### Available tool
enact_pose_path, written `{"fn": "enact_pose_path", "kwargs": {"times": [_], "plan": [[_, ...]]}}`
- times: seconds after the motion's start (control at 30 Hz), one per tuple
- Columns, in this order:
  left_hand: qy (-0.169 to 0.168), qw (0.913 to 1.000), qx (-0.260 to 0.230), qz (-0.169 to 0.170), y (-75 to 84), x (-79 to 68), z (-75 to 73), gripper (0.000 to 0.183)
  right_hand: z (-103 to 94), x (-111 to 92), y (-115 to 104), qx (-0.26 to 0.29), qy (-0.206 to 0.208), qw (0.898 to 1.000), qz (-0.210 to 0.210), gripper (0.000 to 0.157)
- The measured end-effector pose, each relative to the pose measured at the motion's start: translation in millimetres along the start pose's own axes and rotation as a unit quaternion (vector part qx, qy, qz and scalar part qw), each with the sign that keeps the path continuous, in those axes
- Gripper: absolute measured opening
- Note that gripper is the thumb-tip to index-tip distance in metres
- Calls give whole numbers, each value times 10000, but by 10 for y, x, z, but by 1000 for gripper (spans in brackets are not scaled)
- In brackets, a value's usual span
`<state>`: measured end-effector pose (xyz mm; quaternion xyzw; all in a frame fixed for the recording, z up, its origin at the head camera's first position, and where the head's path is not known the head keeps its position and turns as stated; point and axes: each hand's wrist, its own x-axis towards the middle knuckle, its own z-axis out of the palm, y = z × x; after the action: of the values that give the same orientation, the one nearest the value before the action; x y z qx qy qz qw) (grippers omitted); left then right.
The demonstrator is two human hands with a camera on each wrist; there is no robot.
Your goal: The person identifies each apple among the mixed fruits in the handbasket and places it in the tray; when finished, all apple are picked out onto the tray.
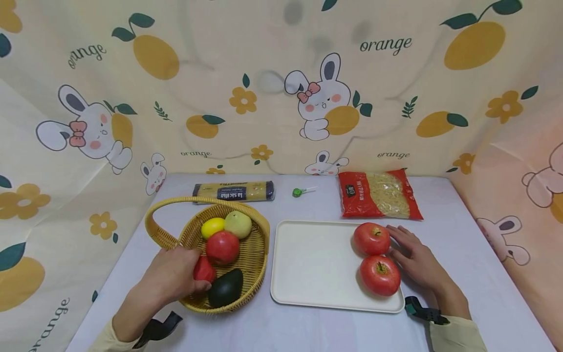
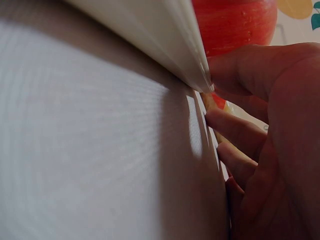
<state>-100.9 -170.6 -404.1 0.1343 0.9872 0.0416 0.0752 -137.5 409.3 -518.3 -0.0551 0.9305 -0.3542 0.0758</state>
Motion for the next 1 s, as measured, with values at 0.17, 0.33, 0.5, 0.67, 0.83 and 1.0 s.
{"fn": "enact_pose_path", "kwargs": {"times": [0.17,0.33,0.5,0.67,0.83,1.0], "plan": [[-245,9989,-337,229,-1,-13,-45,54,15,-4,13,-6,-3,10000,31,75],[-414,9962,-704,306,-54,-10,-77,51,7,-3,0,52,-43,10000,48,75],[-370,9853,-1616,403,-163,-21,-158,64,-8,2,-18,75,-72,9999,64,76],[-131,9592,-2703,821,-231,-40,-208,81,-20,-4,-8,70,-81,9999,43,76],[272,9262,-3504,1366,-193,-46,-145,86,-14,-2,-3,139,-78,9999,17,75],[611,8840,-4231,1890,-47,-40,-75,86,-9,0,-3,148,-85,9998,57,75]]}}
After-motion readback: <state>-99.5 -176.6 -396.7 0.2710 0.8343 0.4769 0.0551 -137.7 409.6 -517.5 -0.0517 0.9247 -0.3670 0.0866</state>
